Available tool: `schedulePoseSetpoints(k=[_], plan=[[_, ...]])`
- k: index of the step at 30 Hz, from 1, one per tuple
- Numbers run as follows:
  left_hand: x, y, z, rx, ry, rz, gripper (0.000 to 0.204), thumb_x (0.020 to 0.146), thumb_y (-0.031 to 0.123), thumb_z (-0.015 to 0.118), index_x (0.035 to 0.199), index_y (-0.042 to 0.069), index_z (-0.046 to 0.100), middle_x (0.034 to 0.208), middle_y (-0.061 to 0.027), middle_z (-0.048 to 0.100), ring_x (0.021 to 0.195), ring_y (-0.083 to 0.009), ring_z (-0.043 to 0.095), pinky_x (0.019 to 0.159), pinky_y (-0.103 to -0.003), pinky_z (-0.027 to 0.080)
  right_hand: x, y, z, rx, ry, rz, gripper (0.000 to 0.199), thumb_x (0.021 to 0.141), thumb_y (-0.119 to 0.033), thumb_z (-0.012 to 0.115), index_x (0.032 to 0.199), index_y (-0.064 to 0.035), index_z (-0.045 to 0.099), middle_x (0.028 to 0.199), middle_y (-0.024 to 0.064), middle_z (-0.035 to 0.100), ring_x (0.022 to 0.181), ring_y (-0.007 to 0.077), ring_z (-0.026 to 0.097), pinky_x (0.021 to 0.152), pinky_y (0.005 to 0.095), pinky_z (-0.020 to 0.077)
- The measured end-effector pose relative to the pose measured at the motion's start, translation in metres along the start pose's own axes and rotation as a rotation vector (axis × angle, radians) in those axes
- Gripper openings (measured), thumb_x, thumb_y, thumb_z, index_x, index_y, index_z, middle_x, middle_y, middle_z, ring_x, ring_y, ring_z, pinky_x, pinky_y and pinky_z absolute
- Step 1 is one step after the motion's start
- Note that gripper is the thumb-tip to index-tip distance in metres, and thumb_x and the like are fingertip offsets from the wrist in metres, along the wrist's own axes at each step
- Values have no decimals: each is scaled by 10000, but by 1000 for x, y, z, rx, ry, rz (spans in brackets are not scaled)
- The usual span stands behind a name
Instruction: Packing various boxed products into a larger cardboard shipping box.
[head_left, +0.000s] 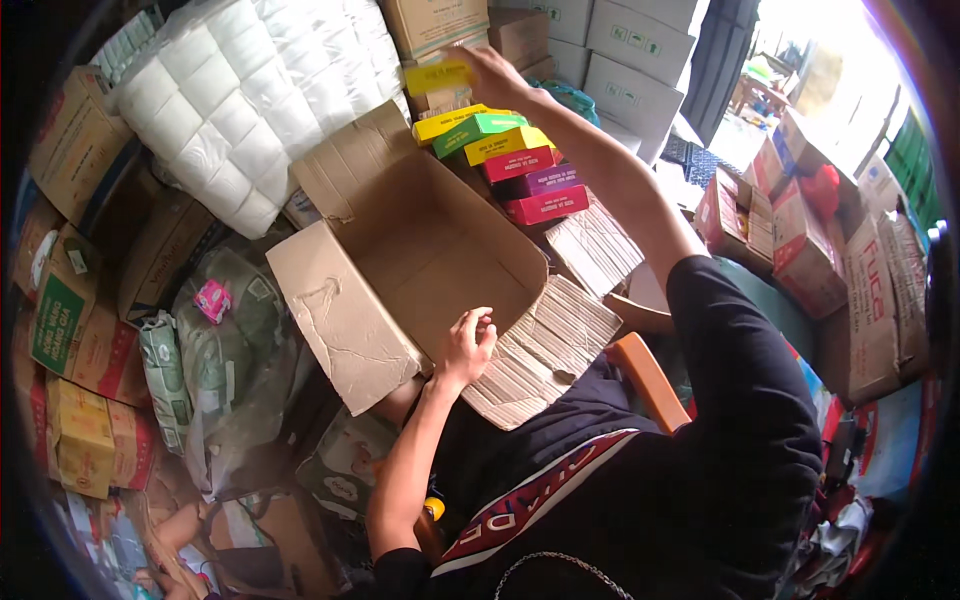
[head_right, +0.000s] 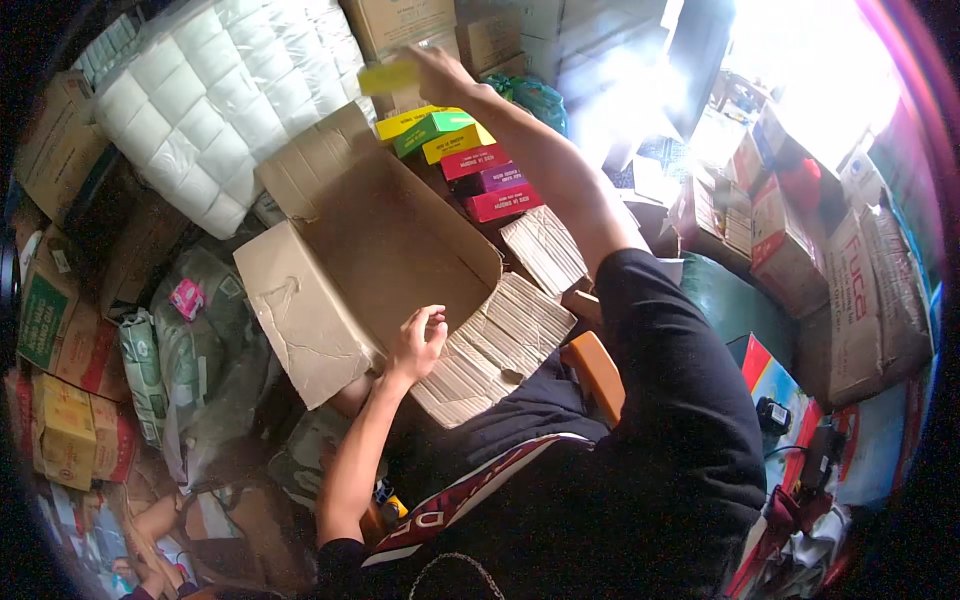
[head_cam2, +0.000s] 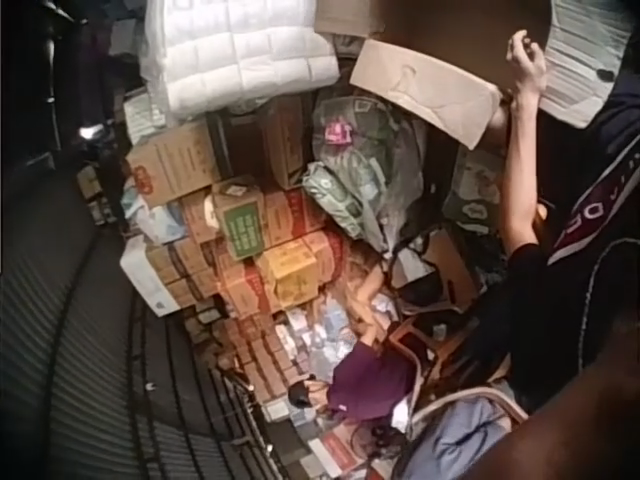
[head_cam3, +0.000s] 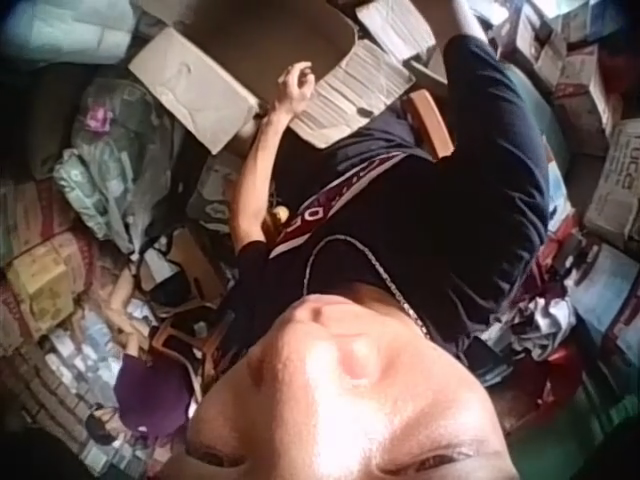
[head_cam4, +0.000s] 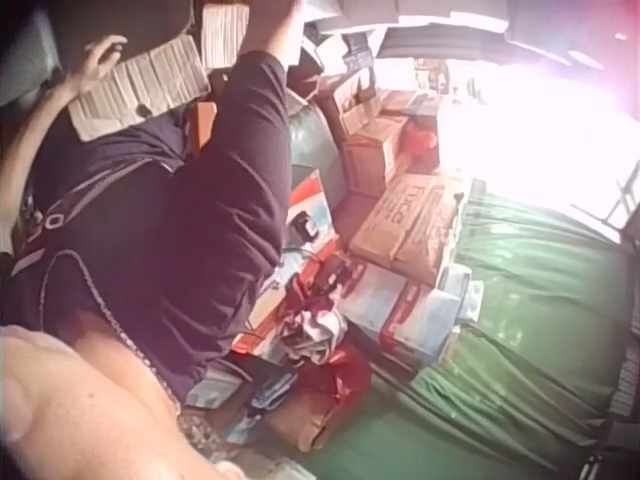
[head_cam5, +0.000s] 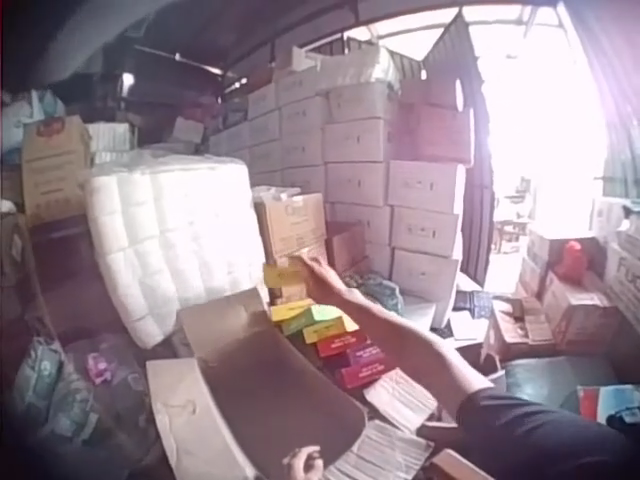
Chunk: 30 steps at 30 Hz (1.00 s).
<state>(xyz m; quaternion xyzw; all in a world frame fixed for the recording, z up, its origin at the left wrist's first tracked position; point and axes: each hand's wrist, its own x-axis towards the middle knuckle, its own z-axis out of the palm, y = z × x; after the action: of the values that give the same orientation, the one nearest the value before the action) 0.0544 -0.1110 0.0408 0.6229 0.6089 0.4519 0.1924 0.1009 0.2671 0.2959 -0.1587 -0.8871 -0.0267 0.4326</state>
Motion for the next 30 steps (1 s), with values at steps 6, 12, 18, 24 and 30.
schedulePoseSetpoints(k=[6, 12, 18, 24, 30], plan=[[-2, 5, -5, -8, -15, -63, 304, 971, 163, 621, 1232, 7, 630, 1123, -166, 717, 1021, -268, 715, 894, -378, 582, -27, 24, 44, -136, -260, 213, 724, 780, 116, 609, 1420, -218, 560, 1412, 74, 602, 1333, 321, 516, 1087, 408, 475], [-2, 7, -8, 3, -36, -83, 313, 970, 174, 619, 1239, 14, 628, 1134, -166, 716, 1029, -276, 713, 901, -386, 575, -43, 30, 45, -198, -227, 208, 692, 806, 55, 635, 1407, -269, 520, 1424, 19, 588, 1345, 289, 508, 1049, 417, 496], [-3, 3, -9, 5, -45, -118, 315, 976, 187, 615, 1238, 14, 629, 1136, -164, 717, 1022, -275, 713, 901, -384, 574, -74, 35, 24, -164, -236, 228, 666, 749, 94, 635, 1359, -162, 556, 1418, 77, 566, 1354, 319, 492, 1089, 422, 471], [-3, -1, 0, -24, -27, -78, 319, 971, 196, 636, 1237, 20, 625, 1082, -163, 720, 941, -258, 731, 842, -374, 595, -97, 33, 2, -97, -99, 205, 637, 759, 65, 598, 1356, -157, 596, 1409, 93, 553, 1361, 337, 481, 1116, 433, 459], [-3, -2, -4, -25, -45, -140, 322, 976, 196, 633, 1240, 12, 636, 1148, -166, 717, 999, -255, 721, 886, -369, 582, -105, 20, -33, -185, -101, 260, 575, 782, 16, 634, 1325, -171, 624, 1374, 86, 599, 1310, 318, 541, 1087, 428, 487]])
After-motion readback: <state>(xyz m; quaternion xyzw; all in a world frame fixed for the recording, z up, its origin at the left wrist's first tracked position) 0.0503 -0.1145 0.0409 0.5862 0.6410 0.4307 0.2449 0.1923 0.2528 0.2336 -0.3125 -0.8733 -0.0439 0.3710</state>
